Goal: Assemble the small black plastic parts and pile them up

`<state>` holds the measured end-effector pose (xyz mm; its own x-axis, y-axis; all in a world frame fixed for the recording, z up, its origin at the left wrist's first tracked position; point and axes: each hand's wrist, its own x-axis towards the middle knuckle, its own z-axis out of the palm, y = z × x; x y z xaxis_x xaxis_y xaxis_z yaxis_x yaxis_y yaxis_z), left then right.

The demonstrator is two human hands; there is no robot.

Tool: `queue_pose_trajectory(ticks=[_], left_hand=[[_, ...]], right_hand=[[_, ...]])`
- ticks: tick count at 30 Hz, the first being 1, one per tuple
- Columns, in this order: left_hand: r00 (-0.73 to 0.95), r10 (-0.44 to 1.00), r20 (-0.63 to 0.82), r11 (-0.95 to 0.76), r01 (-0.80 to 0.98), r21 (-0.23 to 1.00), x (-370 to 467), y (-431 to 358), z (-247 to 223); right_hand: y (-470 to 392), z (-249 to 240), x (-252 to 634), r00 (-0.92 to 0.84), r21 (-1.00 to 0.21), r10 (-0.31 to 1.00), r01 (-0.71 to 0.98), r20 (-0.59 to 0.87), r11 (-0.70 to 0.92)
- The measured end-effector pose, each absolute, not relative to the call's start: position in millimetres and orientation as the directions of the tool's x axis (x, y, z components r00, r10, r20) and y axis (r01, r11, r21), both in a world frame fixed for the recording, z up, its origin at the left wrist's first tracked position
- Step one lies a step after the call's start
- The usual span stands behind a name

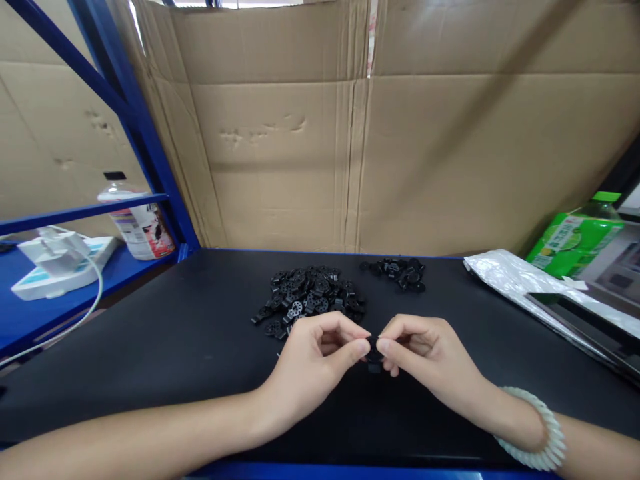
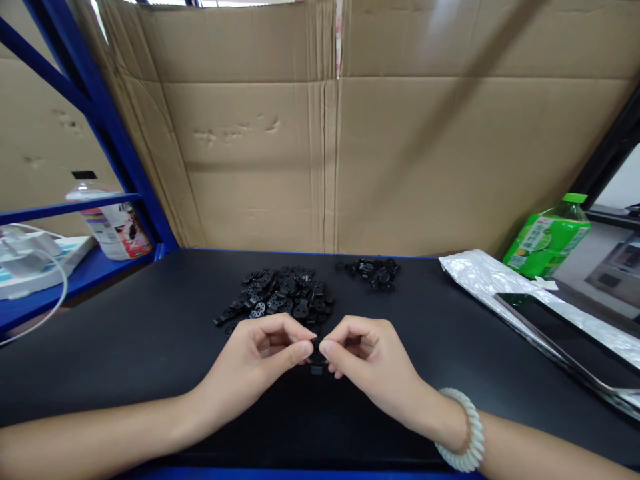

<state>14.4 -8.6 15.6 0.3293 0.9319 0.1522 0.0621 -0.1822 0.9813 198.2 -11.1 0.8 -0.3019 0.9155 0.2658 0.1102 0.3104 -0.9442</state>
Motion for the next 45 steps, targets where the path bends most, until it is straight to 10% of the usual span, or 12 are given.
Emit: queue_pose_trajectory(ticks=[14,21,25,34,45], left_hand=[[0.350,0.748,0.564,-0.640,0.606,0.472,-19,62,35],[0.346,0.713,0.610,-0.666,0.606,0.434,-17,66,26],[0.459,0.647,0.609,-0.756,0.490,0.434,-6,37,19],[0.786,0.445,0.429,-0.855,0.231,0.464,9,-12,4],[0.752,0.458,0.474,-0.852,0.219,0.475,9,-9,3]], right_hand=[[38,7,240,-0.019,-0.878,0.888,0.140,0.459,0.457],[75,25,286,0.191,-0.778,0.786,0.398,0.588,0.486],[86,22,305,0.001,-0.547,0.784,0.717,0.621,0.432],[104,0,311,-0.371,-0.268,0.726,0.755,0.579,0.599],[101,5,307,-0.111,-0.430,0.670,0.687,0.734,0.585]])
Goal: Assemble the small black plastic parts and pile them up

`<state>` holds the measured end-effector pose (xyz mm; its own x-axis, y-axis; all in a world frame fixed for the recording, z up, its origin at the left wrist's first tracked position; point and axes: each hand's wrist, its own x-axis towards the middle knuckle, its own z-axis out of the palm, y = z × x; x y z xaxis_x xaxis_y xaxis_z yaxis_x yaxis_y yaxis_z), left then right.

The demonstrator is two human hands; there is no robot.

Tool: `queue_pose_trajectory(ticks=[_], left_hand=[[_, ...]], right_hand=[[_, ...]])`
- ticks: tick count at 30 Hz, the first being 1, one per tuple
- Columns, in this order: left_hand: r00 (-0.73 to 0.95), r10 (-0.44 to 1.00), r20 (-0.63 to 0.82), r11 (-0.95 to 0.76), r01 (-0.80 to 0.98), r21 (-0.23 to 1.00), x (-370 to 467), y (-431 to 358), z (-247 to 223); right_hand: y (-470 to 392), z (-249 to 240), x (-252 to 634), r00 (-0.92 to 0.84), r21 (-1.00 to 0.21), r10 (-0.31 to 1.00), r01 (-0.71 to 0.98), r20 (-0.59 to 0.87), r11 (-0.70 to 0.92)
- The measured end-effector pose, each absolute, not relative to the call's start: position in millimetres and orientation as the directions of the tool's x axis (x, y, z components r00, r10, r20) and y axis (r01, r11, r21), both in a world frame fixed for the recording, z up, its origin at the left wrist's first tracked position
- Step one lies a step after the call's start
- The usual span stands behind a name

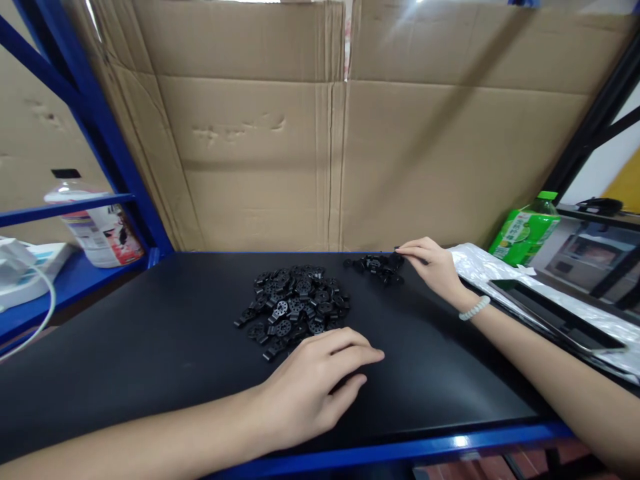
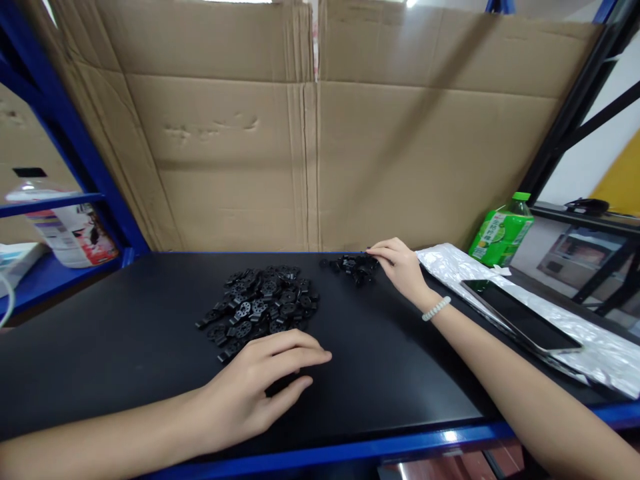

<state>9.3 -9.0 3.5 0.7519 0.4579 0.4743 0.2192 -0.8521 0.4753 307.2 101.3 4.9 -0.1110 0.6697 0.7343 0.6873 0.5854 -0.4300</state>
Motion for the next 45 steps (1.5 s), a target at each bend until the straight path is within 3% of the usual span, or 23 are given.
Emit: queue_pose_trajectory(ticks=[3,6,8,10,20,25,30,39,42,45], left_hand=[[0.668,0.543,0.508,-0.812,0.264,0.521,10,-8,2],[0.533,0.663,0.526,-0.733,0.320,0.601,11,-5,2],[0.455,0.737,0.500,-0.659,0.315,0.683,12,-3,3],[0.414,0.791,0.450,-0.581,0.276,0.766,13,-2,6],[0.347,0.918,0.192,-0.246,0.119,0.962,12,1,13],[0.329,0.930,0.164,-0.211,0.110,0.971,11,0,12],[0.328,0.934,0.140,-0.171,0.069,0.983,13,0,11],[0.354,0.917,0.185,-0.226,0.077,0.971,12,1,12],[0.362,0.897,0.254,-0.328,0.161,0.931,9,6,15],[0.335,0.850,0.407,-0.508,0.312,0.803,2,20,20]], right_hand=[[82,10,284,-0.034,-0.549,0.710,0.607,0.703,0.574],[54,12,253,-0.088,-0.661,0.785,0.486,0.613,0.571],[37,11,233,-0.150,-0.853,0.896,0.273,0.418,0.444],[24,9,220,-0.229,-0.907,0.916,0.192,0.331,0.375],[9,6,211,-0.389,-0.934,0.887,0.146,0.250,0.327],[4,6,206,-0.367,-0.946,0.895,0.097,0.255,0.309],[0,5,203,-0.328,-0.914,0.891,0.151,0.313,0.377],[-3,4,203,-0.302,-0.892,0.887,0.182,0.350,0.414],[1,1,204,-0.306,-0.905,0.896,0.178,0.321,0.386],[6,0,207,-0.278,-0.895,0.895,0.187,0.348,0.405]])
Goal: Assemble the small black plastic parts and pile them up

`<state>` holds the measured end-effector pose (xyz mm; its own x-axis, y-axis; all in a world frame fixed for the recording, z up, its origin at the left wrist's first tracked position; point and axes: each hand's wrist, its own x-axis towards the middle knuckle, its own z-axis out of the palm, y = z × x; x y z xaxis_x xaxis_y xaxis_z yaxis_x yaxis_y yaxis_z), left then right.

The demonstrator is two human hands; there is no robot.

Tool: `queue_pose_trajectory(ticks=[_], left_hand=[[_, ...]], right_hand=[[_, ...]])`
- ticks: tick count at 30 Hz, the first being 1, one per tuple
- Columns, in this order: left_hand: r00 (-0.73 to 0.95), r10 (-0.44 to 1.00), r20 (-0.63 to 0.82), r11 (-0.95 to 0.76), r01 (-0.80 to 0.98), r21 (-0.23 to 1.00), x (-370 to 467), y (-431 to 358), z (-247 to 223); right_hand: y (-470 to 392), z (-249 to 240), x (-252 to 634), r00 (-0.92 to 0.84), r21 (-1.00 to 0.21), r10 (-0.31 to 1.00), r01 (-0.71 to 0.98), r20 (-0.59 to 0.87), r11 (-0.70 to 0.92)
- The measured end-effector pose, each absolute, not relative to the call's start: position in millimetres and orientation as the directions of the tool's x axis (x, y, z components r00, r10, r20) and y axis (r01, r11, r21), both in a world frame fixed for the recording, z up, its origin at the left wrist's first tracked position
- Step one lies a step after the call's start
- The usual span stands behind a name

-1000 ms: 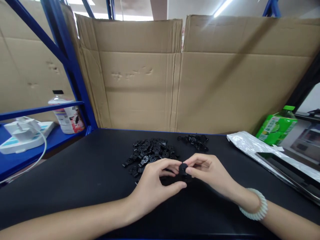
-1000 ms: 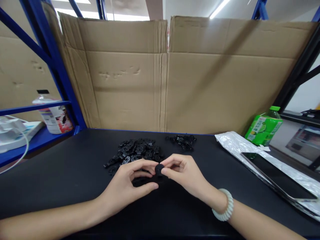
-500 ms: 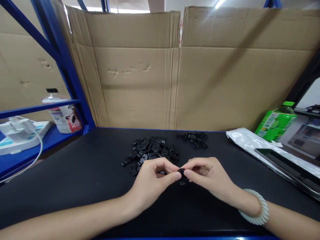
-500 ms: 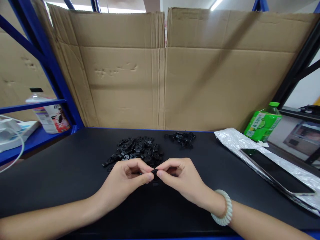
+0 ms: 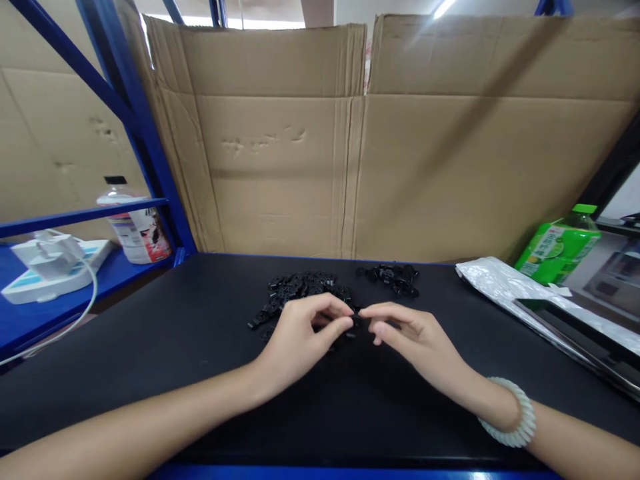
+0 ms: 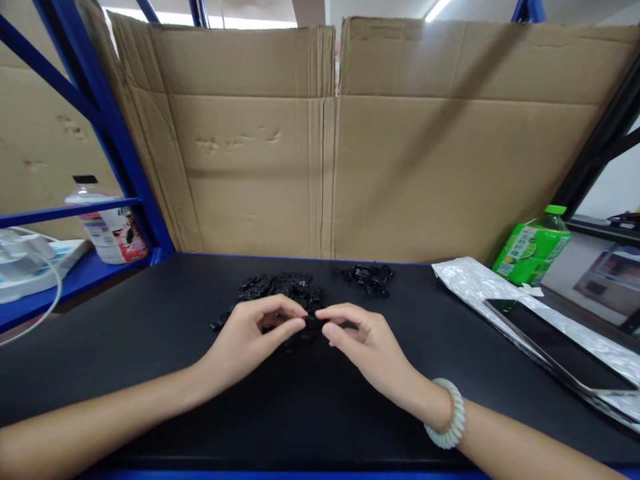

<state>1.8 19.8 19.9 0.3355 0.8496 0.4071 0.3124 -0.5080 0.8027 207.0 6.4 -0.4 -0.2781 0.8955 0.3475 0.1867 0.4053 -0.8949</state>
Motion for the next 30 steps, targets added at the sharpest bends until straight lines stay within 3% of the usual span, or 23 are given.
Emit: queue_pose_trajectory(ticks=[6,9,11,14,16,19,24,30], left_hand=[[0.327,0.708,0.626,-0.688,0.519,0.507,-13,52,22],[0.371,0.655,0.659,-0.739,0.497,0.455,-10,47,17],[0.443,0.629,0.639,-0.773,0.439,0.457,-4,34,13],[0.605,0.561,0.566,-0.821,0.319,0.473,5,10,10],[0.704,0.494,0.511,-0.844,0.247,0.475,9,-1,9],[0.773,0.442,0.456,-0.854,0.207,0.477,11,-8,7],[0.772,0.454,0.445,-0.846,0.217,0.486,11,-7,5],[0.652,0.574,0.496,-0.784,0.262,0.563,11,-5,3]], right_hand=[[30,6,231,-0.044,-0.851,0.873,0.202,0.486,0.484],[51,18,259,0.164,-0.834,0.822,0.198,0.546,0.515],[64,26,281,0.219,-0.815,0.798,0.317,0.561,0.486],[78,32,307,0.033,-0.656,0.858,0.660,0.513,0.366],[84,28,314,-0.072,-0.568,0.899,0.752,0.433,0.334],[91,12,311,-0.088,-0.548,0.925,0.783,0.369,0.293],[94,-4,300,-0.016,-0.564,0.922,0.787,0.388,0.250],[70,10,279,-0.124,-0.675,0.910,0.632,0.396,0.380]])
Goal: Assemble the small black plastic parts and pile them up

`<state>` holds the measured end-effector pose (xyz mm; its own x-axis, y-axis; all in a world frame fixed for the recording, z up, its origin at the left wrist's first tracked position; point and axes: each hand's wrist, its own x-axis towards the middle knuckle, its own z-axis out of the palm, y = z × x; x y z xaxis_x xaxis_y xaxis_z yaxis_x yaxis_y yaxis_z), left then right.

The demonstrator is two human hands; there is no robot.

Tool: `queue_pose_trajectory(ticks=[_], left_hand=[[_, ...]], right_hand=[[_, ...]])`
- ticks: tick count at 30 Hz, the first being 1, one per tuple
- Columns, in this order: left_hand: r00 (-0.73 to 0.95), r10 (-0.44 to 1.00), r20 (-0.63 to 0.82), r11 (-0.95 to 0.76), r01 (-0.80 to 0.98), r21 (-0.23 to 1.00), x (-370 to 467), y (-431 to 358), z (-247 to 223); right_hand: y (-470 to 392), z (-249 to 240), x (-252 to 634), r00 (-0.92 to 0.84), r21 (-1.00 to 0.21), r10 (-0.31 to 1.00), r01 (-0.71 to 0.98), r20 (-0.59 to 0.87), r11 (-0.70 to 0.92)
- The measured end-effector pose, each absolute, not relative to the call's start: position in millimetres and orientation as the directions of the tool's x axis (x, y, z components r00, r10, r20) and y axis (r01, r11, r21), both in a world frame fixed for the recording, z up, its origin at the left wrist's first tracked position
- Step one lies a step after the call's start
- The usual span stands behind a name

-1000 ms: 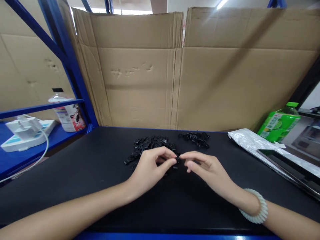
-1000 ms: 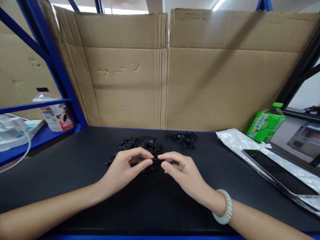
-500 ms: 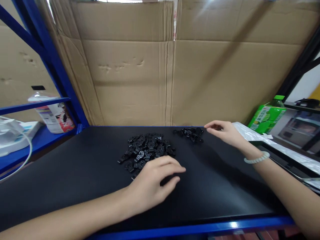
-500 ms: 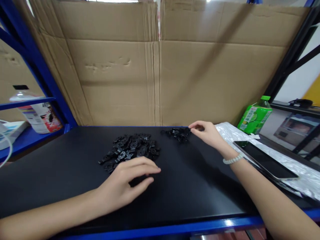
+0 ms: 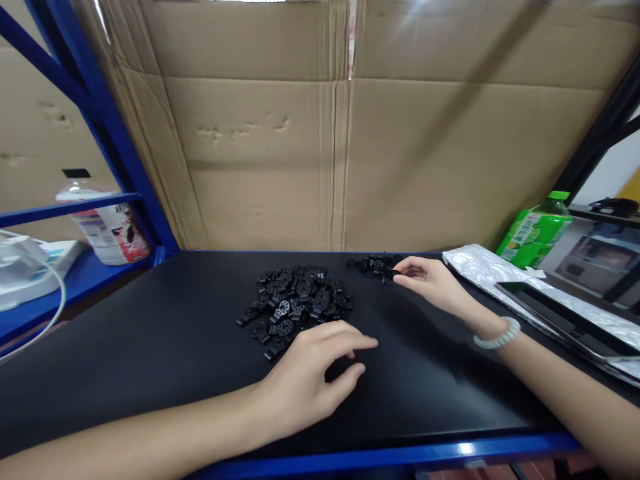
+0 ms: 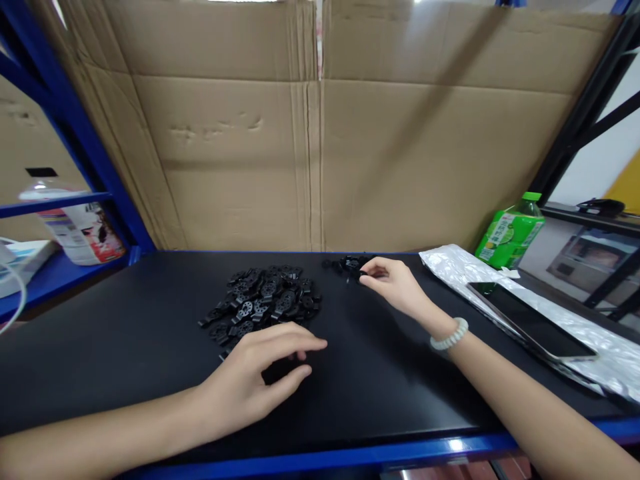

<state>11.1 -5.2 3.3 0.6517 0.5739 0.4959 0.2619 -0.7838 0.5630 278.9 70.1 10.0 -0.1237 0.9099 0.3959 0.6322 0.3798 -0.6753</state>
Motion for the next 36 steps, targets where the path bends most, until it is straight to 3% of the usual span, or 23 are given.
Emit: queue_pose_trajectory(ticks=[5,12,22,26,36], left_hand=[[0.480,0.709,0.516,-0.692,0.334,0.640,12,0,5],[0.444,0.807,0.390,-0.503,0.167,0.848,13,0,7],[0.393,0.909,0.137,-0.129,-0.046,0.991,15,4,8],[0.362,0.924,0.123,-0.105,-0.070,0.992,14,3,8],[0.361,0.921,0.146,-0.117,-0.101,0.988,14,1,12]], right_hand=[[32,17,239,-0.283,-0.826,0.901,0.377,0.329,0.420],[10,9,213,-0.344,-0.955,0.912,0.116,0.221,0.275],[4,6,210,-0.407,-0.958,0.884,0.070,0.228,0.279],[2,5,207,-0.404,-0.963,0.890,0.069,0.212,0.261],[-3,5,208,-0.354,-0.902,0.875,0.154,0.330,0.402]])
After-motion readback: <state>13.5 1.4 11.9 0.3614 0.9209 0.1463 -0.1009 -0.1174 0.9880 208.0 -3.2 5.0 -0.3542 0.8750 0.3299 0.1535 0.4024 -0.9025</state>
